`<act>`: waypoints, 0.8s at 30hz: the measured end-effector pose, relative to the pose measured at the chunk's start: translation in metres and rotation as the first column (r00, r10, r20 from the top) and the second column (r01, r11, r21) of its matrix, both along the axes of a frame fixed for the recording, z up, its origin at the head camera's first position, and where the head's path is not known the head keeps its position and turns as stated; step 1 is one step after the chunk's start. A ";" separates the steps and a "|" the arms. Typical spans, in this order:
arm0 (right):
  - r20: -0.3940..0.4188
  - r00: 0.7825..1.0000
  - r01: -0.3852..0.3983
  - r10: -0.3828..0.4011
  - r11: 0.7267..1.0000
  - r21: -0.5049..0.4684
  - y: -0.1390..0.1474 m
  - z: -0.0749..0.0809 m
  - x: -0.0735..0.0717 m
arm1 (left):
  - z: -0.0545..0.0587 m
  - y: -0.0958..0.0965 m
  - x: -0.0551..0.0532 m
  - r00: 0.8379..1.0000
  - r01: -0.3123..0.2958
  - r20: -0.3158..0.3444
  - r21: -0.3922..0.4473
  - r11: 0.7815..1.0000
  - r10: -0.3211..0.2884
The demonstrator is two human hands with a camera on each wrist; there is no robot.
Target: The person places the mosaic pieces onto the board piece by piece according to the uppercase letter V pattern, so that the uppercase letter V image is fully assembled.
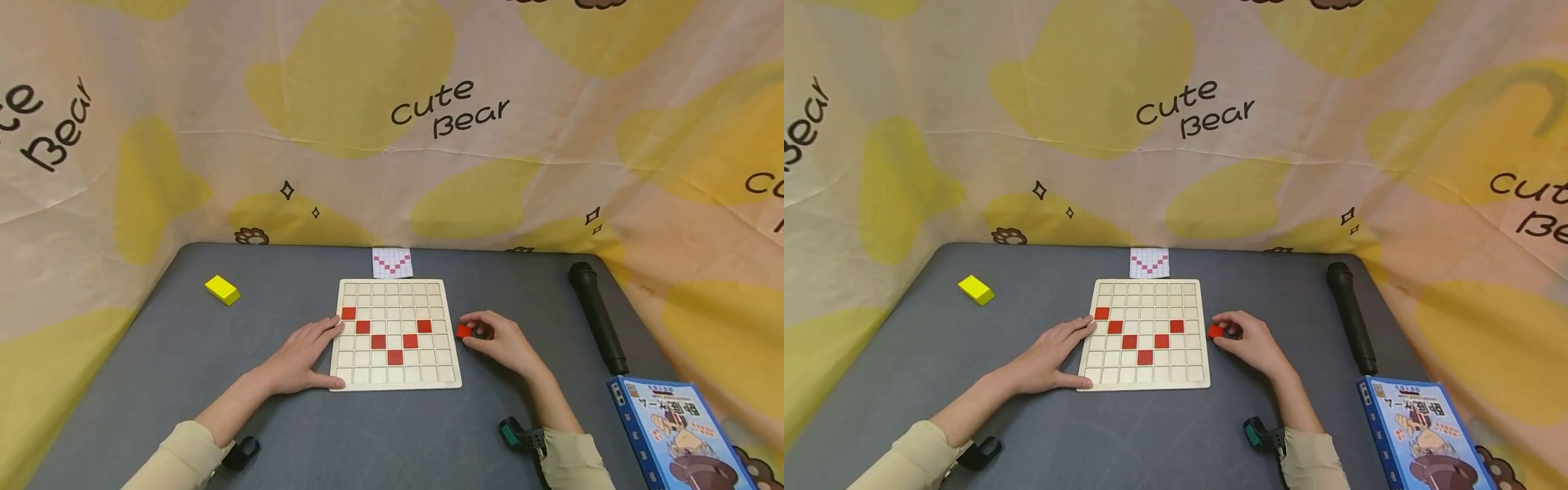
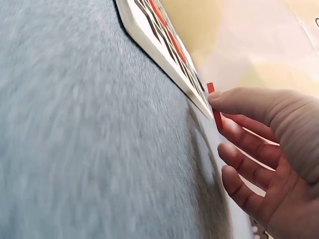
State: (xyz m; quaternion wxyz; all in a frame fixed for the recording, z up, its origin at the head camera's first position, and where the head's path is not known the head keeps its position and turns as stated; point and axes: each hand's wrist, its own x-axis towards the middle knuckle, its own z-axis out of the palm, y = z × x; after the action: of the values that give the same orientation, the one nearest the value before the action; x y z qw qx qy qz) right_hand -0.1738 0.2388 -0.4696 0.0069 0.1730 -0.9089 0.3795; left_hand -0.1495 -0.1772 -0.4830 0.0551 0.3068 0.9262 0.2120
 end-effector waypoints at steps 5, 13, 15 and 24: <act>0.003 0.999 0.035 -0.035 0.999 -0.019 -0.013 -0.002 -0.011 | 0.000 0.001 0.000 1.000 -0.002 0.000 0.000 1.000 0.002; -0.030 0.997 0.062 -0.064 0.997 -0.049 -0.031 -0.007 -0.029 | -0.001 0.000 0.001 1.000 -0.006 -0.014 0.007 1.000 0.006; -0.029 0.998 0.060 -0.061 0.997 -0.050 -0.035 -0.007 -0.031 | -0.001 0.000 0.001 1.000 -0.007 -0.011 0.002 1.000 0.007; -0.044 0.999 0.015 -0.017 0.999 -0.049 -0.043 -0.008 -0.038 | 0.000 0.000 0.000 1.000 -0.003 0.003 -0.001 1.000 0.003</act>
State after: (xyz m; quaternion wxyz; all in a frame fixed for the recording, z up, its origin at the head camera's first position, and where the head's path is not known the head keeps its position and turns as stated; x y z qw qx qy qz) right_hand -0.2116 0.1959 -0.4776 0.0342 0.1739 -0.9003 0.3975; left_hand -0.1492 -0.1769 -0.4832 0.0561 0.3050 0.9267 0.2121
